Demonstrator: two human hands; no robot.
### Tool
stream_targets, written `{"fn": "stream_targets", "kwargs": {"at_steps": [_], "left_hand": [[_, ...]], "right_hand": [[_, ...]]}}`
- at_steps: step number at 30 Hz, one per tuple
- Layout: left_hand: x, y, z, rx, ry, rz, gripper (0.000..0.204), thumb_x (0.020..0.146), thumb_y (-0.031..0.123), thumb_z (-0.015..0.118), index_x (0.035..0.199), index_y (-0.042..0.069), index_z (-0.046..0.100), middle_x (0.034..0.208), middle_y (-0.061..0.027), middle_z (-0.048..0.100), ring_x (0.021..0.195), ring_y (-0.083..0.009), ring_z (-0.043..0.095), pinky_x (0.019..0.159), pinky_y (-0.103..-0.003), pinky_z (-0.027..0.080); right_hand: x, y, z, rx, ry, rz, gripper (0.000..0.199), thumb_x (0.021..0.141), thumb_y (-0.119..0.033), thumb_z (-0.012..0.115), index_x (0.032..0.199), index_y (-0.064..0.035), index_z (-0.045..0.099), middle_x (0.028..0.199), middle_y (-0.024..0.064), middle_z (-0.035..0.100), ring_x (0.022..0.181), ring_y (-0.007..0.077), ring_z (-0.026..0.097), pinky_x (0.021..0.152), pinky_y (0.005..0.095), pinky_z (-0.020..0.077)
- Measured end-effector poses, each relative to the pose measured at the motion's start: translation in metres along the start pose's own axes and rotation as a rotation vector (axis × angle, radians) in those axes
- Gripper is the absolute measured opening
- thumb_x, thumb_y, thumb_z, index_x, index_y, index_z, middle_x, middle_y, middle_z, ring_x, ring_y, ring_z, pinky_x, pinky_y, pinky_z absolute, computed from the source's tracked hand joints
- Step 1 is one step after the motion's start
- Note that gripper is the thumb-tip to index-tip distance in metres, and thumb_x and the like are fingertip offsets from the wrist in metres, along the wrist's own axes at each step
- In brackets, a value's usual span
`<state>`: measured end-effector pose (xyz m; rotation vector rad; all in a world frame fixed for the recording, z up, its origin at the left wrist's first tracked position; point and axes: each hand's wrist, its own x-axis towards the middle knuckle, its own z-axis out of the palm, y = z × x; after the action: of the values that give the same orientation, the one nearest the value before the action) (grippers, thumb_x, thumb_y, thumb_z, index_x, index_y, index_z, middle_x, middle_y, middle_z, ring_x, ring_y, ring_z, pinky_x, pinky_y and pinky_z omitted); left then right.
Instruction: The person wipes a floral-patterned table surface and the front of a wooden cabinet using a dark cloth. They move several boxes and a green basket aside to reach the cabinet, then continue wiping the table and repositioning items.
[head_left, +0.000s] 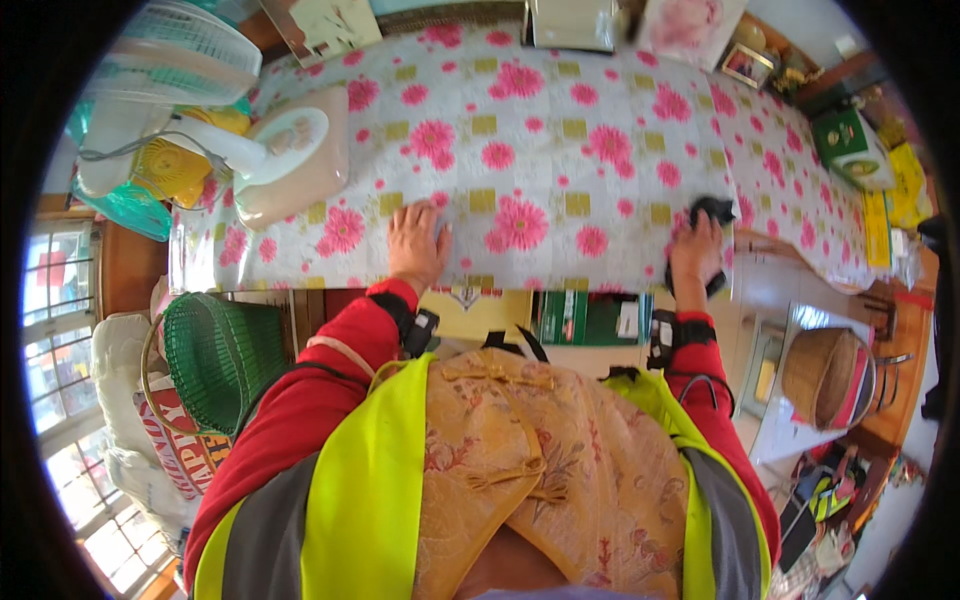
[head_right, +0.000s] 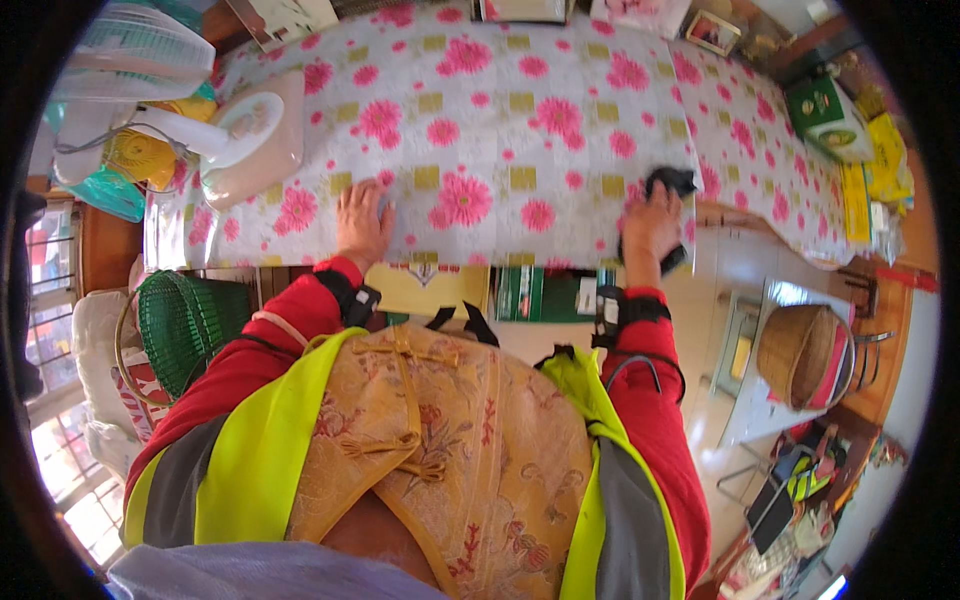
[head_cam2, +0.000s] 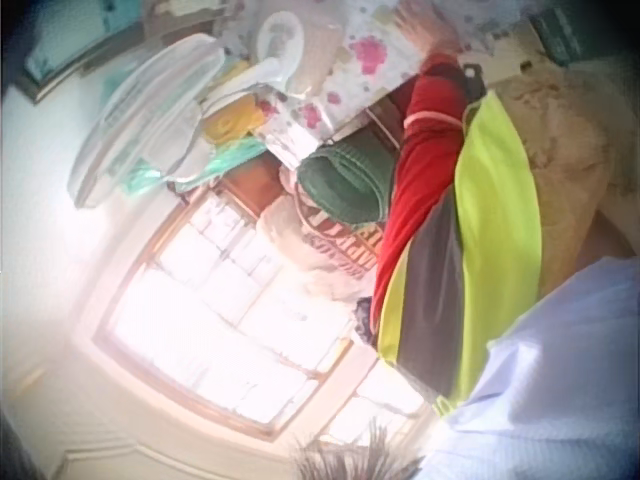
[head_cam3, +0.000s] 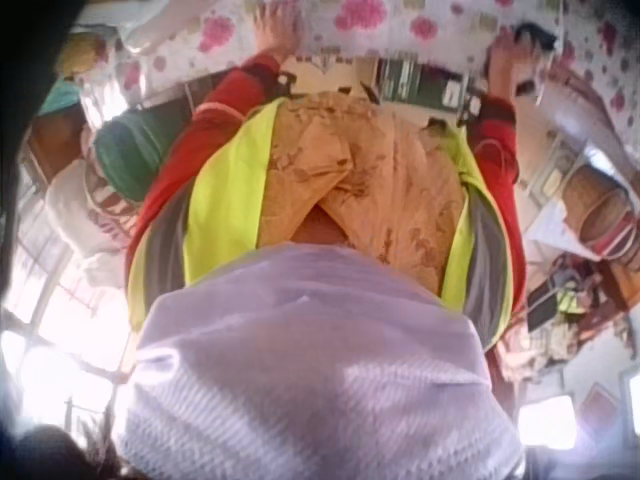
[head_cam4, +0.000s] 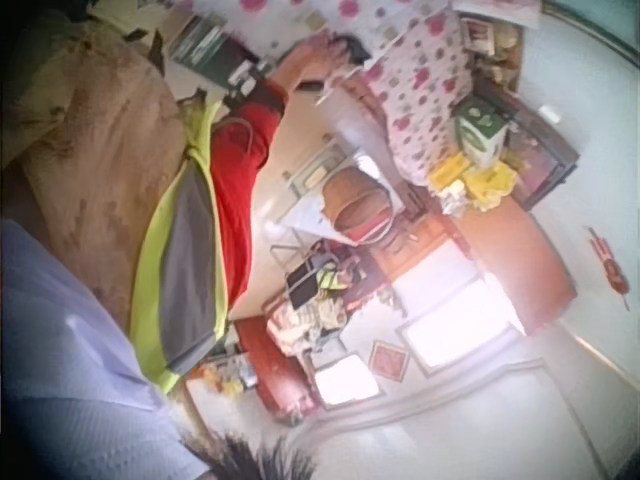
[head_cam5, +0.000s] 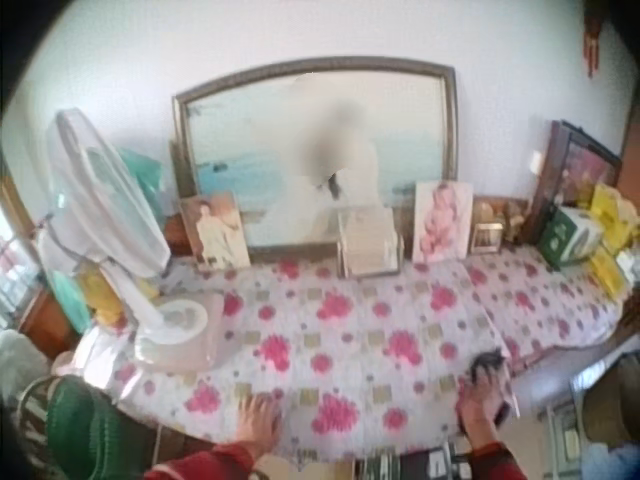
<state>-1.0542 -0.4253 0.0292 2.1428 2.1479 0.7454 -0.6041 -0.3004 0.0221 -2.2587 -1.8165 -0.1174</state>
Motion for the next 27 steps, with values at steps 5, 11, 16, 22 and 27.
{"fn": "stream_targets", "kwargs": {"at_steps": [5, 11, 16, 22, 27], "left_hand": [[0.0, -0.004, 0.003, -0.02, 0.027, 0.017, 0.026, 0.086, 0.024, 0.063, 0.107, 0.009, 0.061, 0.118, -0.0084, 0.059, 0.112, -0.0338, 0.052, 0.097, -0.046, 0.041], [-0.001, -0.013, 0.009, -0.083, 0.066, 0.034, 0.021, 0.089, 0.027, 0.062, 0.101, 0.009, 0.064, 0.118, -0.009, 0.062, 0.112, -0.0343, 0.054, 0.098, -0.046, 0.042], [0.004, -0.034, 0.015, -0.251, 0.1, 0.1, 0.025, 0.093, 0.03, 0.06, 0.102, 0.007, 0.067, 0.117, -0.0119, 0.065, 0.109, -0.035, 0.057, 0.097, -0.045, 0.043], [-0.019, -0.066, -0.004, -0.522, 0.002, 0.053, 0.023, 0.092, 0.023, 0.064, 0.108, 0.007, 0.066, 0.12, -0.0142, 0.064, 0.115, -0.0339, 0.057, 0.104, -0.042, 0.04], [-0.081, -0.115, -0.052, -0.018, 0.077, -0.071, 0.038, 0.088, 0.028, 0.066, 0.123, 0.013, 0.061, 0.14, -0.0118, 0.052, 0.132, -0.0346, 0.043, 0.11, -0.052, 0.031]], "right_hand": [[-0.094, -0.118, -0.01, 0.06, 0.078, -0.52, 0.036, 0.083, -0.019, 0.057, 0.118, -0.0149, 0.063, 0.122, 0.0101, 0.062, 0.114, 0.0276, 0.059, 0.075, 0.0462, 0.0543], [-0.166, -0.183, -0.019, 0.37, 0.046, -0.72, 0.035, 0.085, -0.018, 0.055, 0.12, -0.0183, 0.059, 0.121, 0.006, 0.057, 0.117, 0.0276, 0.056, 0.084, 0.0508, 0.0474], [-0.118, -0.076, -0.028, 0.062, -0.061, -0.275, 0.038, 0.084, -0.014, 0.054, 0.122, -0.016, 0.061, 0.132, 0.0124, 0.059, 0.119, 0.0337, 0.056, 0.093, 0.0498, 0.0489], [-0.108, -0.036, -0.038, -0.055, -0.117, -0.087, 0.044, 0.086, -0.018, 0.055, 0.13, -0.0134, 0.059, 0.138, 0.0153, 0.056, 0.119, 0.039, 0.053, 0.101, 0.0464, 0.0453], [-0.178, -0.168, -0.029, 0.089, -0.059, -0.597, 0.04, 0.078, -0.015, 0.06, 0.118, -0.013, 0.061, 0.109, 0.007, 0.059, 0.096, 0.0332, 0.057, 0.078, 0.0454, 0.0522]]}}
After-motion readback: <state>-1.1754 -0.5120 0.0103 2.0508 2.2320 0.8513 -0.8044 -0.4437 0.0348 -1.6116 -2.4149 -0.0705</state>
